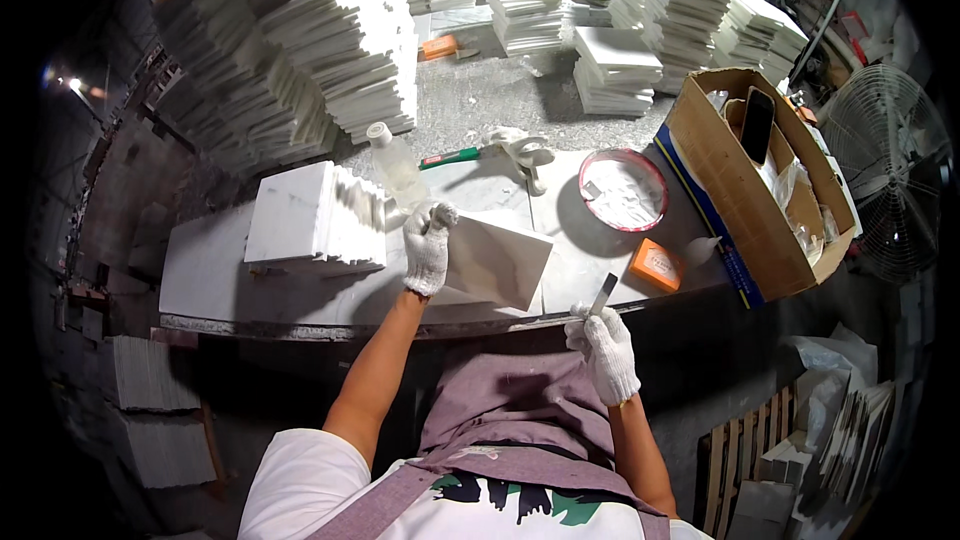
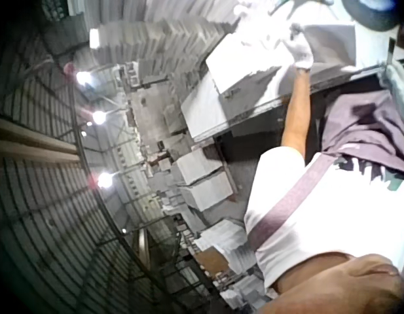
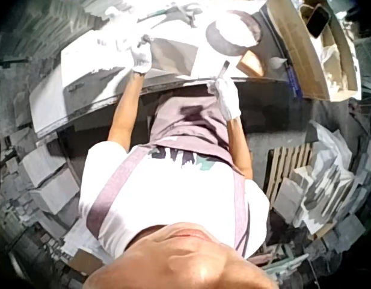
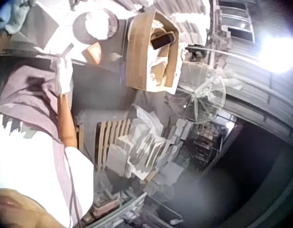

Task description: The person repeatedly picks up white rectangular tiles, uses a metal scraper to trim edges, and wipes the surfaces with a cloth. The person stacks the finished tiles on the table.

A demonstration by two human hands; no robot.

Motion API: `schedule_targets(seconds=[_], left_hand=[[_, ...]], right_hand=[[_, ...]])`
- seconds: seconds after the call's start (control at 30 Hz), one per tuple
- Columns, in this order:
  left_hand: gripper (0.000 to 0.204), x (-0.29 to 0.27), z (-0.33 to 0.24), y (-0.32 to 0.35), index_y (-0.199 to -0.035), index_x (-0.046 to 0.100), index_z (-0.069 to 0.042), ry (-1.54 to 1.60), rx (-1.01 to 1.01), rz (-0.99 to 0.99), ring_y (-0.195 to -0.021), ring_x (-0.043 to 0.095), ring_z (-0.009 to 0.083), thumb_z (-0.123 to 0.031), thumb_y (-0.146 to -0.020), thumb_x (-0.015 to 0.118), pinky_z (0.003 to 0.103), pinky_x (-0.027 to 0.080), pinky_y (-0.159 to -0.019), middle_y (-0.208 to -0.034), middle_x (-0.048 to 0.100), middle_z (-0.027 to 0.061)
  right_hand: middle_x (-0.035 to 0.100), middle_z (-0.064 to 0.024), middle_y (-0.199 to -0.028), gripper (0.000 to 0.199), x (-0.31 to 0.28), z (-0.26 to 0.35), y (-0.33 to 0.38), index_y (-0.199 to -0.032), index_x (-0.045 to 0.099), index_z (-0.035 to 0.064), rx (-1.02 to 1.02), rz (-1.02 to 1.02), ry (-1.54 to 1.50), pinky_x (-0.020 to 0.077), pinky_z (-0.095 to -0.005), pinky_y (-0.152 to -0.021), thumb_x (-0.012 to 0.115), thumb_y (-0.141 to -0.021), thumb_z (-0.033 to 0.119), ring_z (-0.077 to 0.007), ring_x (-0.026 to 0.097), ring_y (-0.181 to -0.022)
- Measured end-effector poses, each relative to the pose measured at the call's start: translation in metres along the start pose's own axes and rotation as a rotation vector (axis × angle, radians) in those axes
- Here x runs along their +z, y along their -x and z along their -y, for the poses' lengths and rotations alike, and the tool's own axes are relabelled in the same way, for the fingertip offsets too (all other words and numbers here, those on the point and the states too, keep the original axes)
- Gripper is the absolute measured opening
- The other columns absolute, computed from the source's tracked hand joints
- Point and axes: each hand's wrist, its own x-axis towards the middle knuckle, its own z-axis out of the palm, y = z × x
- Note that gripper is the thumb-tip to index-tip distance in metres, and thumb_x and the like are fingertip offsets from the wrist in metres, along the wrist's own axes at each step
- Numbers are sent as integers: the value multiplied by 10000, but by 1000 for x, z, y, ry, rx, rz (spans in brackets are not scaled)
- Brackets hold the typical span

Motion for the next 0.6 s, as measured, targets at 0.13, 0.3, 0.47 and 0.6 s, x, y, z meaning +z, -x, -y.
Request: schedule_targets(seconds=[0.13,0.3,0.47,0.6], left_hand=[[253,1,-16,17,-853,590,-48,13,-24,-136,-694,450,57,-265,-982,596,220,385,-637,-785,564,-33],[226,-3,-27,28,-839,577,-43,56,-26,-186,-659,427,49,-226,-970,600,220,366,-605,-728,519,-42],[258,-7,-31,34,-868,586,-24,-37,12,-158,-646,417,40,-252,-987,568,215,355,-585,-707,497,-48],[205,-12,-36,49,-939,577,-33,118,-62,-158,-644,427,27,-229,-993,548,206,368,-573,-715,480,-60]], right_hand=[[643,-90,-1174,263,12,-5,-6,-1170,602,3,-16,32,74,539,-313,-806,602,-958,159,-175,656,-950],[540,-111,-1339,232,22,-22,-17,-1135,634,-19,-136,125,131,542,-314,-865,621,-940,107,-190,646,-1027],[490,-113,-1388,199,28,-35,-23,-1078,665,-33,-257,170,281,537,-317,-889,633,-927,93,-187,615,-1079],[519,-132,-1351,197,28,-32,-21,-1078,661,-28,-338,199,469,503,-324,-920,635,-910,71,-193,582,-1129]])
